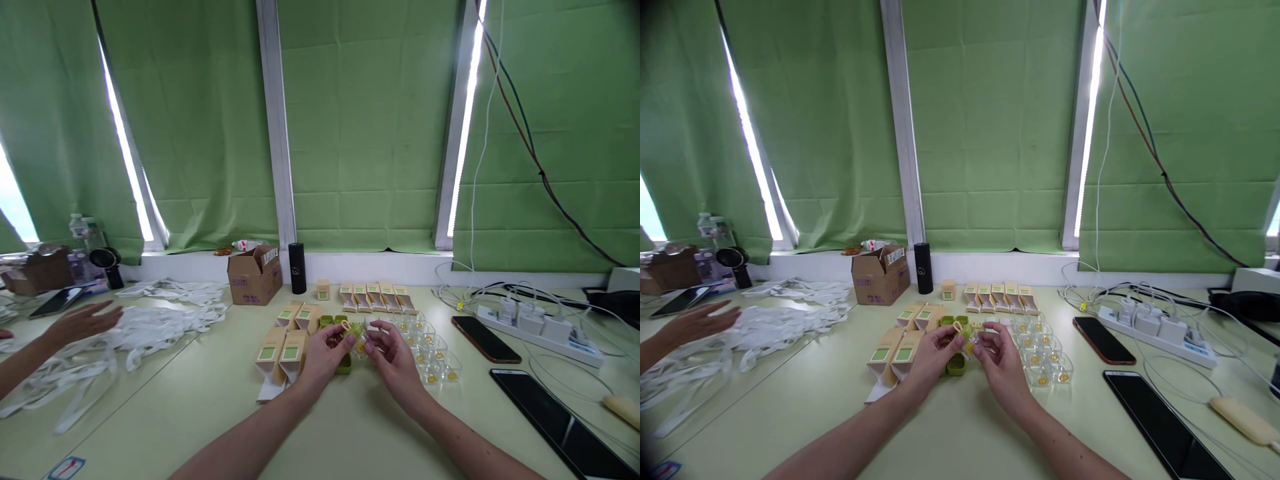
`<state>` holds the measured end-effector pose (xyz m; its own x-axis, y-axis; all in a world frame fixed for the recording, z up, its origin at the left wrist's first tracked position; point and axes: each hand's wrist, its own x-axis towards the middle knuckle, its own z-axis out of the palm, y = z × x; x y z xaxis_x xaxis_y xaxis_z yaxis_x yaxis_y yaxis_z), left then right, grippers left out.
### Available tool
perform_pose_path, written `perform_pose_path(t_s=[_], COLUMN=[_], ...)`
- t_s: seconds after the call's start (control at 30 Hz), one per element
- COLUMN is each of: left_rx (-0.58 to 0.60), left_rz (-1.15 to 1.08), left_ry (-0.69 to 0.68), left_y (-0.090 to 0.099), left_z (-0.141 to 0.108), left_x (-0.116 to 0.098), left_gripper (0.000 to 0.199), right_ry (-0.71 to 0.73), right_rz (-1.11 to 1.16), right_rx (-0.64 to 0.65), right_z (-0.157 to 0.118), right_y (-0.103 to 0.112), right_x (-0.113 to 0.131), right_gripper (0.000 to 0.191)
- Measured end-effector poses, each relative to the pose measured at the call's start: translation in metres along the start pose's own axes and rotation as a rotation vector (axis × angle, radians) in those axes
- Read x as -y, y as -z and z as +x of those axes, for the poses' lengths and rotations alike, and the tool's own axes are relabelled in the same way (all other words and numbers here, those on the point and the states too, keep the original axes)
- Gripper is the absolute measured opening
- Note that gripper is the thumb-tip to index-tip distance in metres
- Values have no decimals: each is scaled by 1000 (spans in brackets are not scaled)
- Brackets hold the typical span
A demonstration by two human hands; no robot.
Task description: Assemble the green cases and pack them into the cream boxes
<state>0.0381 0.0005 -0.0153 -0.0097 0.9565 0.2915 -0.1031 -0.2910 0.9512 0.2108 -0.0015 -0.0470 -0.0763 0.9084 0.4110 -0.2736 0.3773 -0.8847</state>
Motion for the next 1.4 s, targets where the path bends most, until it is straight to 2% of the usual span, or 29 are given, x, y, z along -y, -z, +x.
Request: perform_pose_path(t_s=[0.23,0.53,0.93,1.2,1.4], left_rx=[26,138,133,136,73], left_rz=[-87,32,96,106,150], left_ry=[-14,-69,-149,-165,-145], left_y=[3,-6,-7,-6,-6], left_z=[0,-12,-14,-11,-11], left_x=[3,0,-3,0,-1], left_gripper=[61,65,55,46,43], right_ry=[12,25,33,41,33], right_rz=[3,26,-11,-31,-43], right_rx=[-35,-63,25,18,34], right_z=[1,1,-1,1,-2], right_y=[1,1,1,2,1], right_x=[-1,-2,4,-1,3], right_gripper=[50,52,49,49,53])
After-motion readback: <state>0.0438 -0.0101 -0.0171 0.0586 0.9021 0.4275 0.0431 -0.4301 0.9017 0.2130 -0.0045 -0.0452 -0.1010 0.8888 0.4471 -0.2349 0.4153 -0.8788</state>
